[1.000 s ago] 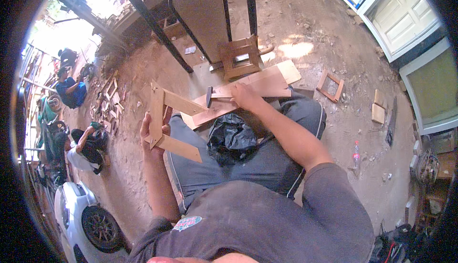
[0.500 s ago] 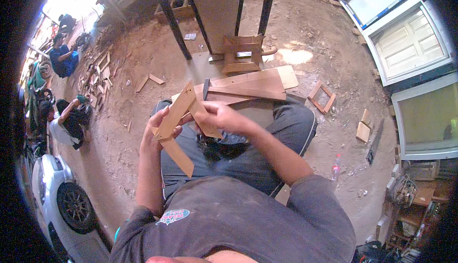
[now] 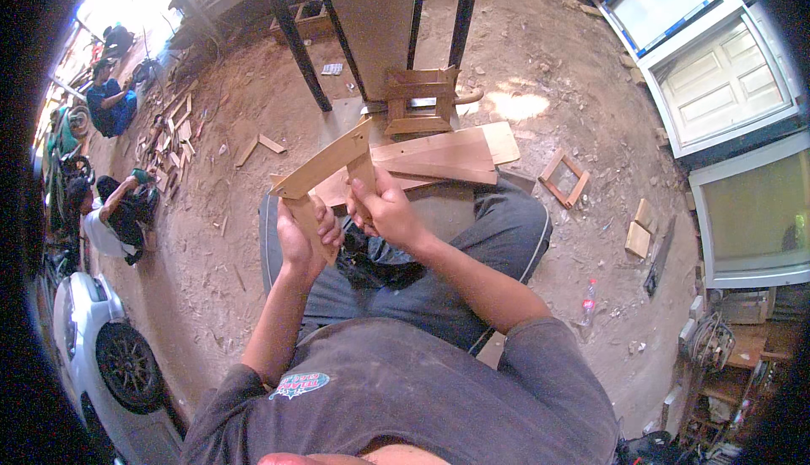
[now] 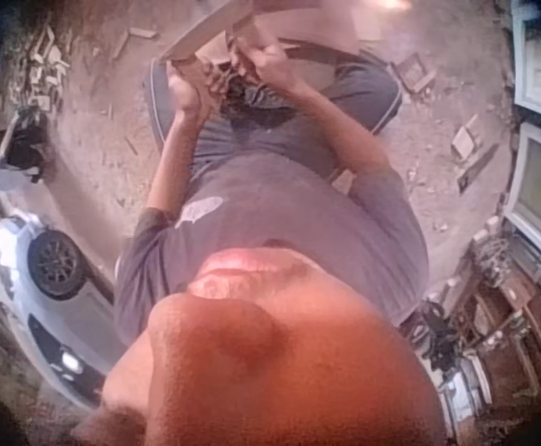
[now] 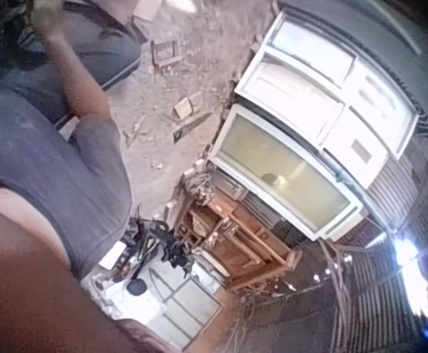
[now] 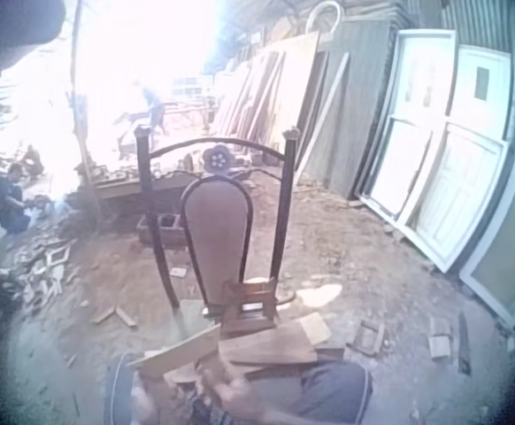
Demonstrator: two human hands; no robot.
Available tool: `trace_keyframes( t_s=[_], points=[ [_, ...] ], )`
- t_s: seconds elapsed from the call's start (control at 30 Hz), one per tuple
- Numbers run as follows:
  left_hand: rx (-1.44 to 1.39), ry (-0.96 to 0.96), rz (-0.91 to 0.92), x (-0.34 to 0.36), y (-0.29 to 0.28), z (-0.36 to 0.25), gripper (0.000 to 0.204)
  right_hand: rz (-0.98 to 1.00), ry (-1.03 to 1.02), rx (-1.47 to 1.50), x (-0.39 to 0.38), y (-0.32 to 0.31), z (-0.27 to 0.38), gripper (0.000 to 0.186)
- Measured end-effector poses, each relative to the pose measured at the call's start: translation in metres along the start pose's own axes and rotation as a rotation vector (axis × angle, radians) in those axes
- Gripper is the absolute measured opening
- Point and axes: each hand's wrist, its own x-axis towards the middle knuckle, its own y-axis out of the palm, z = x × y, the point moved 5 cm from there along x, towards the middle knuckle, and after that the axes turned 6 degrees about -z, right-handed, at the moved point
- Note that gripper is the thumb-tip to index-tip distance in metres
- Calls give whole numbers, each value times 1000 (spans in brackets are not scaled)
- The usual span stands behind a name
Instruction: The person assembles a small wooden frame by hammering nails into the joints of wooden slats while sitting on the ground, then places small wooden blocks into a plastic bag.
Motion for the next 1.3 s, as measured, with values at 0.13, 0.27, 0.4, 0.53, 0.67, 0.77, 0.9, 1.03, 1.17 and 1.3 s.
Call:
trace_keyframes(
  t_s=[0.13, 0.27, 0.4, 0.53, 0.67, 0.77, 0.9, 1.03, 1.17, 1.3],
  points=[
    [-64, 36, -113, 2, -3, -4, 74, 33, -7, -12, -4, 9, -1, 19],
    [-102, 94, -97, 4, -3, -17, 65, 48, -4, -35, -10, 14, -1, 18],
    [-110, 103, -63, 2, 1, -18, 65, 52, -40, -12, -9, 13, 3, 19],
    [-78, 85, -63, 2, -1, -18, 65, 20, -64, -24, -6, 6, -3, 21],
    [-22, 69, -68, 5, -5, -14, 69, 29, -68, -2, -4, 0, -5, 22],
    [10, 58, -95, 5, -8, -12, 75, 32, -58, -25, -5, 2, -1, 22],
    [3, 43, -86, 4, -10, -10, 75, 10, -39, -40, -7, 3, 1, 23],
    [-31, 50, -120, 4, -8, -10, 70, -4, 6, -25, -5, -2, -7, 23],
    [-39, 120, -137, 3, -14, -10, 81, -14, 24, -38, -3, -3, -10, 21],
    [6, 287, -145, 0, -11, -15, 82, -49, 39, -88, 3, -12, -12, 21]
  ],
)
